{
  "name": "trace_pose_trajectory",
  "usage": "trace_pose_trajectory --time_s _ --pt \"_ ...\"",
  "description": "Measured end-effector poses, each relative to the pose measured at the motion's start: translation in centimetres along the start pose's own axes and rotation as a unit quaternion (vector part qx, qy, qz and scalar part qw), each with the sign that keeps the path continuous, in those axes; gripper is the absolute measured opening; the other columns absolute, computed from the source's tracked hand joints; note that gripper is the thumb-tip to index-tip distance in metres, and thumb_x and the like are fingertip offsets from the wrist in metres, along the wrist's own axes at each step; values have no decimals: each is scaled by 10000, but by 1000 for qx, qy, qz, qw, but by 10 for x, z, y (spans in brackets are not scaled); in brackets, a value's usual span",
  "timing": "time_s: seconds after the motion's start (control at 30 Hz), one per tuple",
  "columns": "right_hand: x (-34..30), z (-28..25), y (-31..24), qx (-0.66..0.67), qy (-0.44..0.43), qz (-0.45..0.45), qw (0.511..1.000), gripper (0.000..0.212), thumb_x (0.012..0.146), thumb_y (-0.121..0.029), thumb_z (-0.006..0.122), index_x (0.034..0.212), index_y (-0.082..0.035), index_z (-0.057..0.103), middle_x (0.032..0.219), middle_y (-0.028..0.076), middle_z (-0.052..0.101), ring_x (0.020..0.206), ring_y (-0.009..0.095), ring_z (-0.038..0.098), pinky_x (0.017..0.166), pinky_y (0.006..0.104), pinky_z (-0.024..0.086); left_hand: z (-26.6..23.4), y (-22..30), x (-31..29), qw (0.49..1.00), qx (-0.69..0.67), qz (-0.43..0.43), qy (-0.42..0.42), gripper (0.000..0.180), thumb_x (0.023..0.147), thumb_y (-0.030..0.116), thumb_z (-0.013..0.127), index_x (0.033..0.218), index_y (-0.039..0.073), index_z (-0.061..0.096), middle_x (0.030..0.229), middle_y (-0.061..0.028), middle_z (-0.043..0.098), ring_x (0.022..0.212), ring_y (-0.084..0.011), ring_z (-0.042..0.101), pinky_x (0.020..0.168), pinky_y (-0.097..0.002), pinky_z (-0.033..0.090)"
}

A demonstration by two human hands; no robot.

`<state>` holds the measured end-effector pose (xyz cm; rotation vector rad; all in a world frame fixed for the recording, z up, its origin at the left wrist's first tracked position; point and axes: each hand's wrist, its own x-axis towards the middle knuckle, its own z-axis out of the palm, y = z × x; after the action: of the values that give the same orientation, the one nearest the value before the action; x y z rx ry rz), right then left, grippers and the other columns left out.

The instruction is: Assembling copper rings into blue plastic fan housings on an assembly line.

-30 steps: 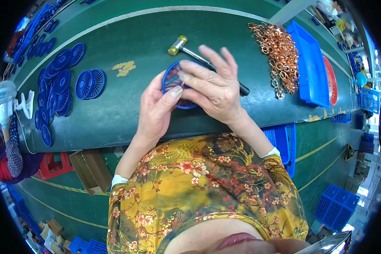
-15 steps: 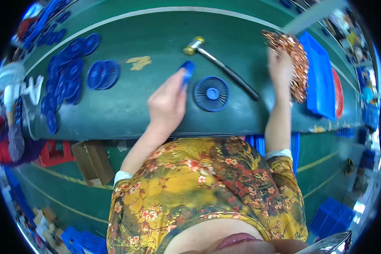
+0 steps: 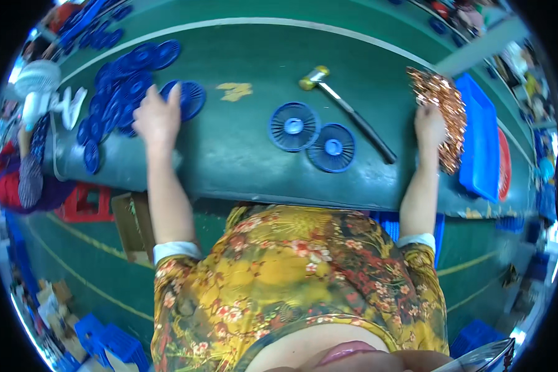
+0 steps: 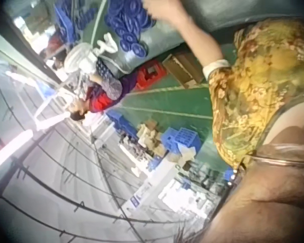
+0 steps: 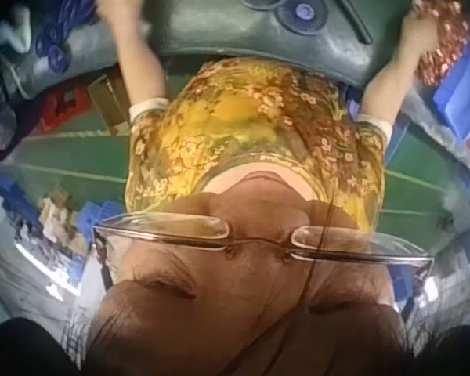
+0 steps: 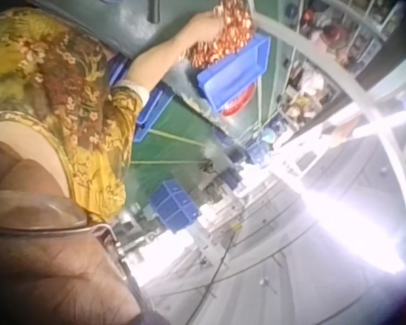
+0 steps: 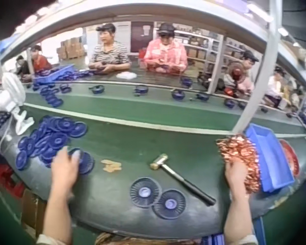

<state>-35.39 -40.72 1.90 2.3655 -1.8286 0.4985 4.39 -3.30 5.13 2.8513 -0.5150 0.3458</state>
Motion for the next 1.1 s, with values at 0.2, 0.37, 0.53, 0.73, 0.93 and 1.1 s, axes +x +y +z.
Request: trace_pose_trajectory --time_s 0.2,0.37,0.53,0.73,0.93,1.1 --pt "-7 -7 -24 31 -15 -21 999 269 892 -341 563 964 -91 632 990 162 645 922 350 639 780 481 504 -3 -5 17 998 -13 16 -56 850 722 672 656 1359 134 490 1172 -211 628 1145 -411 548 951 -495 432" --pt "-19 -15 -21 77 9 -49 996 219 889 -297 578 902 -85 631 962 145 642 868 354 635 761 468 498 9 -8 8 991 -102 48 76 791 676 525 784 1205 -29 585 1076 -295 625 1025 -418 604 890 -445 478" --pt "-27 -27 -25 230 107 -184 950 177 876 -243 624 849 -69 646 926 102 637 847 312 621 736 412 494 -1 10 -26 934 -326 90 114 314 829 274 740 833 0 586 750 -69 574 669 -159 516 642 -296 446" --pt "-46 -26 -45 278 -101 -116 948 265 891 -295 601 881 -33 642 815 163 671 790 355 645 715 426 498 -11 48 -74 865 -454 139 161 257 880 229 708 849 26 553 740 11 525 665 -76 449 611 -227 405" --pt "-41 -19 -46 131 17 -113 985 235 901 -288 582 888 -59 634 876 170 651 818 368 639 726 469 502 -9 64 -94 829 -531 129 119 260 921 251 656 880 54 492 804 -4 489 732 -91 448 684 -243 408" --pt "-62 -37 -54 135 -48 -153 978 178 843 -246 648 867 -69 648 904 120 638 815 319 636 710 420 501 -15 72 -104 770 -636 48 14 232 994 281 531 924 64 487 836 27 443 770 -65 394 708 -225 378"
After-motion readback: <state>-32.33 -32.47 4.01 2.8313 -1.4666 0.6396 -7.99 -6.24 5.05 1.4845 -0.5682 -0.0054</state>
